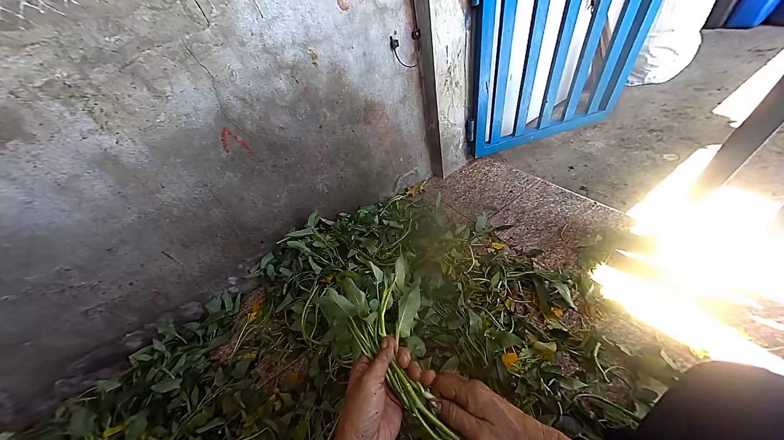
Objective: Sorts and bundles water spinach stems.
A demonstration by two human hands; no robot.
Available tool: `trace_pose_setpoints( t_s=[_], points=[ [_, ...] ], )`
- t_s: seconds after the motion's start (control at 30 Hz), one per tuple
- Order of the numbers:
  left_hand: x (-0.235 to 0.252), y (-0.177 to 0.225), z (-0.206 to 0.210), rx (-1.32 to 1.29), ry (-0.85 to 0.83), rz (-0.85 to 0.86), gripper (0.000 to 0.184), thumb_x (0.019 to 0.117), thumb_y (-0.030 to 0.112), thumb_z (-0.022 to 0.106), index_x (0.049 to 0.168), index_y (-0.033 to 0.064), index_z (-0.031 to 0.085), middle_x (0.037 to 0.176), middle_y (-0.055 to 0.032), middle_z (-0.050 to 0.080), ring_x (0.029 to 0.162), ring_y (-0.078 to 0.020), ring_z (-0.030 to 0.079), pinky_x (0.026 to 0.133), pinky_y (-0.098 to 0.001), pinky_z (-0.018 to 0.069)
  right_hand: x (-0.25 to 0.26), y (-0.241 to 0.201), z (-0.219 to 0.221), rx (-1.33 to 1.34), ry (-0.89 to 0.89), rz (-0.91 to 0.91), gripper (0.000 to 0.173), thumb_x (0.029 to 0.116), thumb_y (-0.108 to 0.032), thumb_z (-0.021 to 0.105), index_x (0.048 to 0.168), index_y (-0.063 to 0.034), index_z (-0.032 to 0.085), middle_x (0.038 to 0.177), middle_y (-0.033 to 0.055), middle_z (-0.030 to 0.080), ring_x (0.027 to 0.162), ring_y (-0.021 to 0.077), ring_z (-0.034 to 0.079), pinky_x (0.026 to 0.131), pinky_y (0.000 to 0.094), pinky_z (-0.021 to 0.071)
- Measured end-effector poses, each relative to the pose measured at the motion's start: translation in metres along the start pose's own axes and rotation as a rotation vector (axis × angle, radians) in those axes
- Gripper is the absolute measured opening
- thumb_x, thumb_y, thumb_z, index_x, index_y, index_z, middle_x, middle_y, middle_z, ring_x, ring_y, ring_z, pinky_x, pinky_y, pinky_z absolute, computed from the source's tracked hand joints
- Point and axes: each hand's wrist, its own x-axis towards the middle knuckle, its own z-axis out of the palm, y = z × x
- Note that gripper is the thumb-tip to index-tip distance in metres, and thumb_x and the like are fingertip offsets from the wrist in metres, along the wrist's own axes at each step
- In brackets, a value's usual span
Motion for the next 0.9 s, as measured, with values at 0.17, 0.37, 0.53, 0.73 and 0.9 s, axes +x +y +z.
trace_pose_setpoints(
  t_s=[0.17,0.37,0.53,0.73,0.9],
  points=[
    [0.001,-0.004,0.004,0.020,0.180,-0.030,0.020,0.1128,0.019,0.037,0.106,0.0035,0.048,0.068,-0.0078,0.055,0.053,-0.0197,0.061,0.054,-0.0387,0.0611,-0.011,0.001,0.010,-0.381,0.041,-0.064,0.041,0.1091,-0.032,0.036,0.098,-0.0030,0.062,0.083,0.0159,0.064,0.086,0.0328,0.067,0.080,0.0502,0.0532],
    [-0.004,-0.012,0.011,0.028,0.211,-0.049,0.019,0.1127,0.019,0.039,0.105,0.0035,0.047,0.066,-0.0077,0.055,0.052,-0.0201,0.061,0.055,-0.0398,0.0616,-0.035,-0.001,0.005,-0.698,0.117,-0.128,0.028,0.1054,-0.026,0.043,0.097,-0.0067,0.061,0.085,0.0118,0.068,0.085,0.0284,0.071,0.075,0.0443,0.0567],
    [-0.005,-0.009,0.011,0.020,0.227,-0.015,0.019,0.1127,0.019,0.038,0.107,0.0034,0.047,0.067,-0.0076,0.055,0.051,-0.0191,0.060,0.053,-0.0385,0.0609,-0.062,-0.002,-0.002,-0.840,0.174,-0.166,0.024,0.1027,-0.025,0.047,0.090,-0.0091,0.061,0.079,0.0091,0.066,0.076,0.0261,0.069,0.067,0.0414,0.0562],
    [-0.006,-0.007,0.011,0.036,0.256,-0.002,0.019,0.1125,0.019,0.039,0.107,0.0032,0.048,0.067,-0.0072,0.054,0.052,-0.0188,0.060,0.053,-0.0376,0.0607,-0.100,-0.001,-0.003,-0.805,0.191,-0.086,0.026,0.1030,-0.023,0.048,0.086,-0.0062,0.059,0.075,0.0121,0.064,0.066,0.0272,0.068,0.052,0.0410,0.0542],
    [-0.006,-0.005,0.011,0.018,0.293,-0.007,0.018,0.1124,0.019,0.039,0.107,0.0029,0.047,0.067,-0.0077,0.054,0.052,-0.0189,0.061,0.054,-0.0379,0.0613,-0.116,-0.003,-0.006,-0.824,0.204,-0.038,0.029,0.1027,-0.026,0.047,0.085,-0.0064,0.060,0.073,0.0114,0.064,0.061,0.0260,0.067,0.048,0.0412,0.0521]
  ],
)
